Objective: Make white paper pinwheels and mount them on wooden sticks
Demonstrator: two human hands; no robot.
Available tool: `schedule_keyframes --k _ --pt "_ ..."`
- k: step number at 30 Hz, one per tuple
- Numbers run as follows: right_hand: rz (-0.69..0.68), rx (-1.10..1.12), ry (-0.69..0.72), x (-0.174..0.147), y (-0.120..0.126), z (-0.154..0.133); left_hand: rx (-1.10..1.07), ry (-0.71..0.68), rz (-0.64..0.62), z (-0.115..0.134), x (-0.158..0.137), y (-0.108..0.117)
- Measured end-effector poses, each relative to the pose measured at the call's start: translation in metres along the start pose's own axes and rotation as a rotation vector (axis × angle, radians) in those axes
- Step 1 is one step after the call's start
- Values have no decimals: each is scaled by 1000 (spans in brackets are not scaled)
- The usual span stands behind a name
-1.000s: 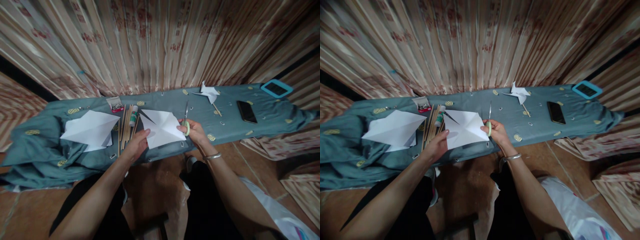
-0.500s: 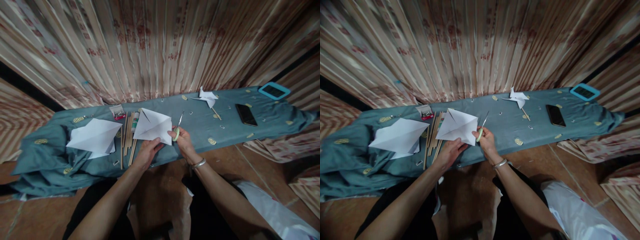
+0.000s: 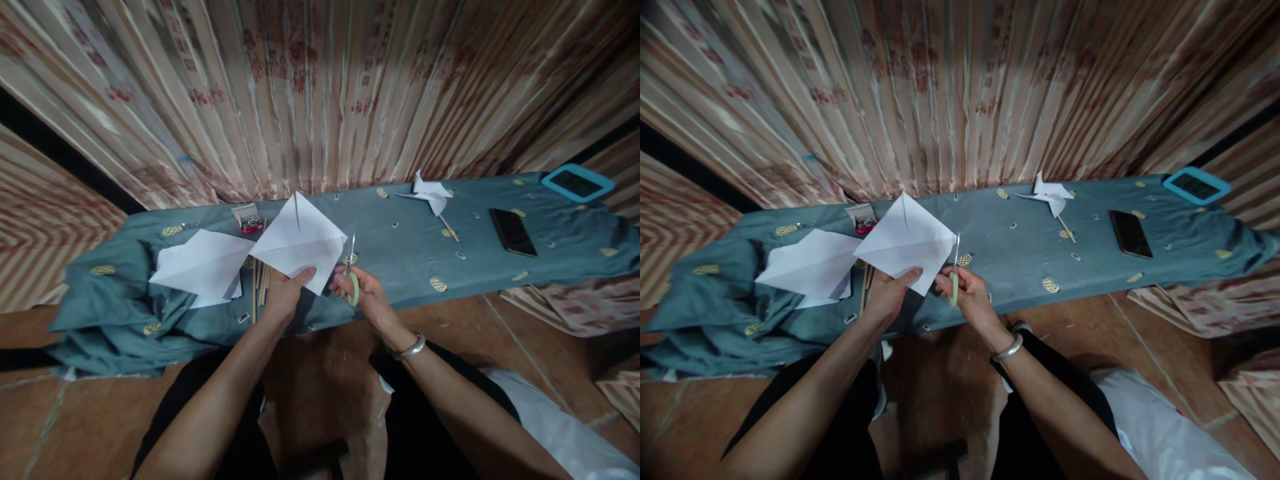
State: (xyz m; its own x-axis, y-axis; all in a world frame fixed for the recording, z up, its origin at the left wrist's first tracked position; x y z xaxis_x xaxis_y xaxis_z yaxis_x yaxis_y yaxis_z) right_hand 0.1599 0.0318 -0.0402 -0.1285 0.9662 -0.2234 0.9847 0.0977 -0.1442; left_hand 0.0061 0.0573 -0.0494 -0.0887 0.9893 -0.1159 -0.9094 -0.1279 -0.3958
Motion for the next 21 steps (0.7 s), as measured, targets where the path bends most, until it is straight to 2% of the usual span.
schedule_keyframes --k 5,12,16,21 --pt "-115 -38 -26 -18 -10 7 16 -86 35 13 15 14" --pt "-424 -73 -140 -37 -30 20 16 -130 26 13 19 15" --pt "-475 -75 -123 -38 -34 19 33 -106 7 10 16 9" --pt "-461 -70 -123 -33 -31 18 48 -115 -11 8 13 6"
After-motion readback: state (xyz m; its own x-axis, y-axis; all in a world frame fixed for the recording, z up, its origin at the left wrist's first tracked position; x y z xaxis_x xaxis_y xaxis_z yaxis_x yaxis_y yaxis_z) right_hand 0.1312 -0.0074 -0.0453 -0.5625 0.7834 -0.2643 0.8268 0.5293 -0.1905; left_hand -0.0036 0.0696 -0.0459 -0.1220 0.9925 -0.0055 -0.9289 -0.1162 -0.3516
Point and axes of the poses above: each hand's wrist, its own x-axis towards the middle knuckle, its own y-axis out of the back of the hand, z = x × y, the point moved 4 cm from there along x, towards the middle knuckle, and after that the axes turned 6 degrees about -z, right-handed, at the moved point
